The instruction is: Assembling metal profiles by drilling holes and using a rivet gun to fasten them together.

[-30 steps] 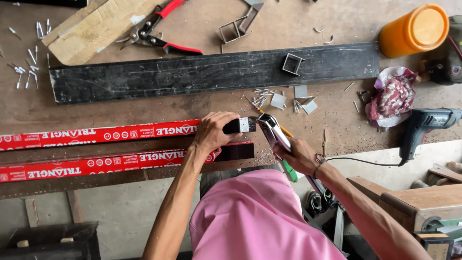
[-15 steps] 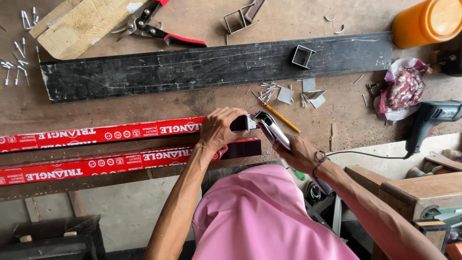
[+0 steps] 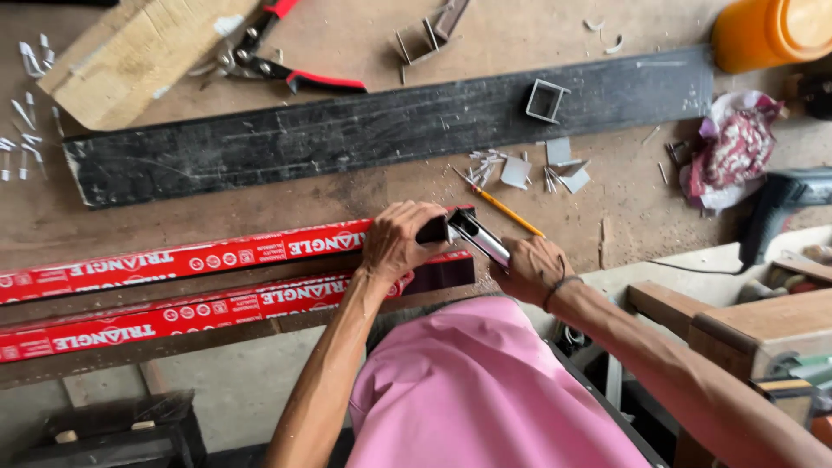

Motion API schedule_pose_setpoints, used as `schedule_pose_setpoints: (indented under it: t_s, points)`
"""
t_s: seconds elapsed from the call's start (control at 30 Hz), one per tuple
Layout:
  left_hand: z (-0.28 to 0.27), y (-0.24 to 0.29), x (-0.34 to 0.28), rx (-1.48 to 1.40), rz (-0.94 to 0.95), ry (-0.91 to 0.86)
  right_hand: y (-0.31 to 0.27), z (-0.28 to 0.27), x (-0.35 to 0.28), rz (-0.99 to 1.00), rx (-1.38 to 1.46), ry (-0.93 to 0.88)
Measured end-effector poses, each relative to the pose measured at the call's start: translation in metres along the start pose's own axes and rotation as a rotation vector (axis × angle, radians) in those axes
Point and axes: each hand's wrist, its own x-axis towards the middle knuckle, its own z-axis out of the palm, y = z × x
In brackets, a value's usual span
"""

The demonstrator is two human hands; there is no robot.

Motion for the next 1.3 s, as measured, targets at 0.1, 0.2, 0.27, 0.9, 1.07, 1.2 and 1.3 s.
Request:
schedule_pose_setpoints:
  t_s: [0.1, 0.2, 0.27, 0.9, 1.07, 1.2, 1.3]
  points:
    - [0.004, -0.008, -0.003, 0.047, -0.002, -0.014, 0.001, -0.014, -0.002, -0.122, -0.032, -0.046]
    - [0.005, -0.009, 0.001, 0.032, 0.01, -0.011, 0.014, -0.018, 0.001, -0.061, -0.123, -0.183]
    - [0.006, -0.008, 0.001, 0.037, -0.012, -0.019, -0.006, -0.062, -0.012, 0.007, -0.067, -0.512]
    - [-0.001, -0.011, 0.007, 0.016, 0.014, 0.004, 0.0, -0.001, 0.024, 0.084, 0.006, -0.001]
    - [0.002, -0.008, 0.002, 0.036, 0.005, -0.018, -0.034, -0.085, -0.015, -0.009, -0.091, -0.381]
    - [0.007, -0.012, 0.001, 0.056, 0.034, -0.014, -0.018, -0.062, 0.004, 0.062, -0.057, -0.58]
    - [0.01, -0.016, -0.001, 0.093, 0.038, -0.002, -0.029, -0.056, 0.003, 0.022, -0.178, -0.363]
